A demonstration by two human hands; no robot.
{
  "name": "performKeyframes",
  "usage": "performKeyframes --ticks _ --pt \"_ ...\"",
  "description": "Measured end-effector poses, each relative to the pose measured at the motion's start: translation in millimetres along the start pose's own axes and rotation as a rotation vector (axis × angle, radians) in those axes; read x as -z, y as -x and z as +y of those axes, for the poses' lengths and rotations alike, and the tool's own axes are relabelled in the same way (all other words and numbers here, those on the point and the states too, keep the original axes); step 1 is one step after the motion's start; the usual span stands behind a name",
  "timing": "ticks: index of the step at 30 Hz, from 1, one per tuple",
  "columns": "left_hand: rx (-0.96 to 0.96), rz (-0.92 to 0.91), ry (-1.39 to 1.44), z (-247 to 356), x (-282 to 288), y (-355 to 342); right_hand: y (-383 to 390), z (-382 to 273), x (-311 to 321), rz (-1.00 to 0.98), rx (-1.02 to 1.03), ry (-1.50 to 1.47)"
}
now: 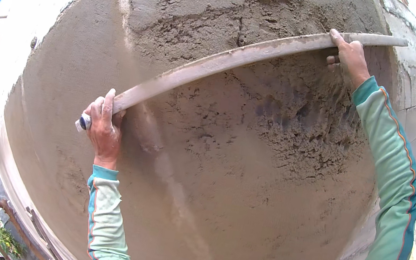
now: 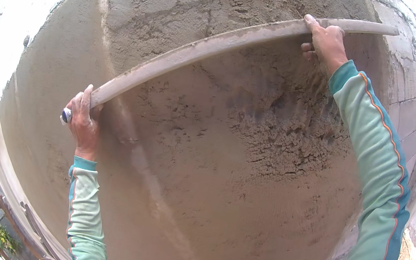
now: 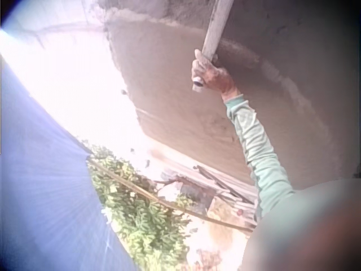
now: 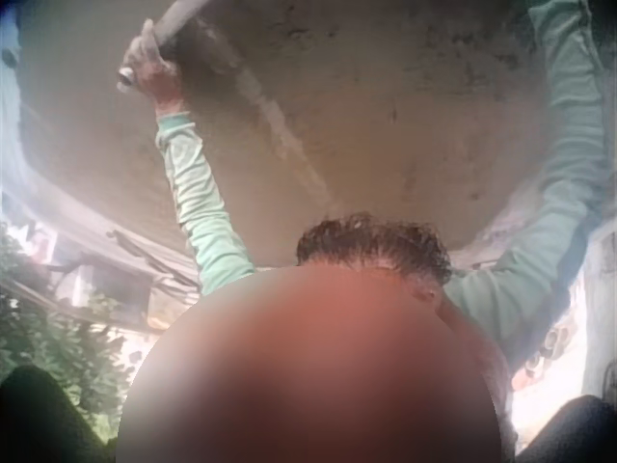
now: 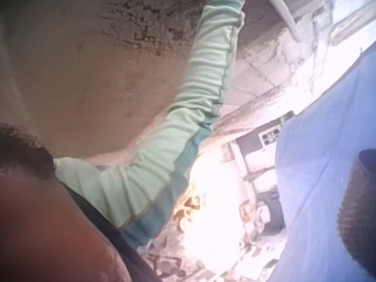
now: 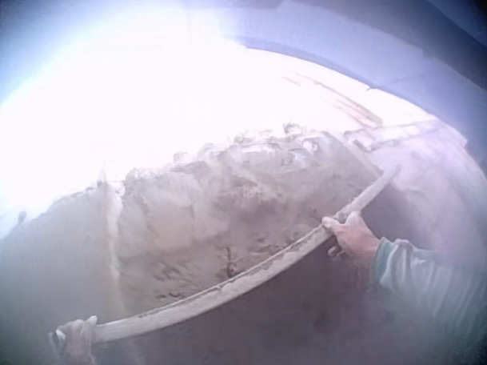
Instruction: The person applies and smooths wet cement on a curved wall using a long straightedge and a trowel. They repeatedly level the surface with the straightedge and fill gaps with the trowel, working on a large section of the wall.
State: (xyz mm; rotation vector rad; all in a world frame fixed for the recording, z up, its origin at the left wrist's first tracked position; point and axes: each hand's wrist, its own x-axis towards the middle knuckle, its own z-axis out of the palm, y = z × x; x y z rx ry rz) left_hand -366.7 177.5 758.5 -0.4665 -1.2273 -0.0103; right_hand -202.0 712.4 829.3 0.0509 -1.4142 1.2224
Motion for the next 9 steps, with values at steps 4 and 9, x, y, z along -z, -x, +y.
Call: performKeyframes --ticks 4,9 --pt "-0.048 0.029 0.02 0 -32 -69 -80 -5 7 0.057 0.131 0.089" --pt "-0.058 0.072 -0.106 1 -91 -184 -200 -37 13 0.079 0.135 0.081"
